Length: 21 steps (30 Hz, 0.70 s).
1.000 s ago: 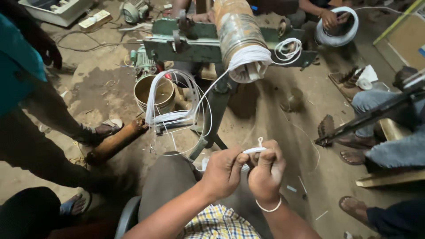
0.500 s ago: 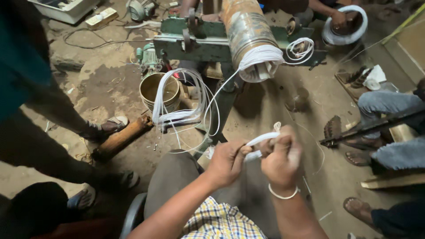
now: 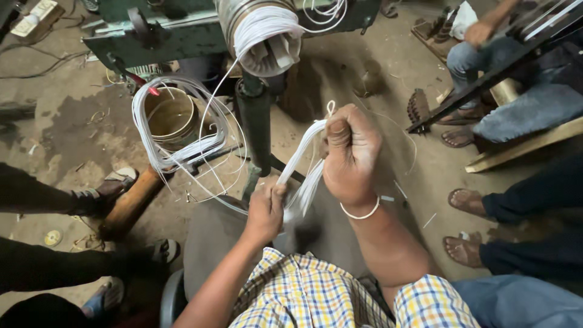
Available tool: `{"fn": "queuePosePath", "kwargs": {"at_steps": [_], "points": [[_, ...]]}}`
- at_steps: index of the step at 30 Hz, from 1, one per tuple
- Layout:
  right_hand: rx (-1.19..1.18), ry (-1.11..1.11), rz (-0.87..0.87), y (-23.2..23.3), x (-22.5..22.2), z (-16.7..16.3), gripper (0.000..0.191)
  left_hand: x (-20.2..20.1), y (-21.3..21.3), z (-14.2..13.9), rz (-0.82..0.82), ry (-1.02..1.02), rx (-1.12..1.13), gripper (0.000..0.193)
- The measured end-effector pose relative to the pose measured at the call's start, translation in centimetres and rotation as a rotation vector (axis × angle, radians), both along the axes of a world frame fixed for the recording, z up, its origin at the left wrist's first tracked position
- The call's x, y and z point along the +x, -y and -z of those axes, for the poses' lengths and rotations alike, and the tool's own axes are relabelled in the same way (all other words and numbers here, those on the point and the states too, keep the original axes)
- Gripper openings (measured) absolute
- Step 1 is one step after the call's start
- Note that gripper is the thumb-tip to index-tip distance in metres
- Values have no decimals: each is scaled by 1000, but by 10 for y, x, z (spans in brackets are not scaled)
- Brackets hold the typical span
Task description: The person winds white wire onto a rotating drum spool on a winding machine, guiding the wire by hand as it lays onto the spool. They then pull off and fold lengths of wire, tie a bundle, and resume guiding wire onto the spool.
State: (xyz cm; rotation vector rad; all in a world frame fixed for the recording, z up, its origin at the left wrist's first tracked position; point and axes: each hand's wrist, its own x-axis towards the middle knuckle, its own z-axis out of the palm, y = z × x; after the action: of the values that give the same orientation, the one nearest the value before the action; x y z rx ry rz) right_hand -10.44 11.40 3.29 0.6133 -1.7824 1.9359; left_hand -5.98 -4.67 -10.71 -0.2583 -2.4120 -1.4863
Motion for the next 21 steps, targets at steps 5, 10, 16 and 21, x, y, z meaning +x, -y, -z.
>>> {"fn": "queuePosePath", "kwargs": {"at_steps": [5, 10, 16, 21], "points": [[24, 5, 91, -21, -15, 3, 36, 19, 4, 27, 78, 329, 138, 33], [-389, 405, 63, -75, -88, 10, 34, 52, 24, 6, 304, 238, 302, 31], [-587, 671, -289, -106, -123, 47, 47, 75, 37, -12, 318, 612, 667, 31], [-514, 563, -76, -84, -82, 53, 36, 55, 47, -24, 147, 386, 419, 36]]}}
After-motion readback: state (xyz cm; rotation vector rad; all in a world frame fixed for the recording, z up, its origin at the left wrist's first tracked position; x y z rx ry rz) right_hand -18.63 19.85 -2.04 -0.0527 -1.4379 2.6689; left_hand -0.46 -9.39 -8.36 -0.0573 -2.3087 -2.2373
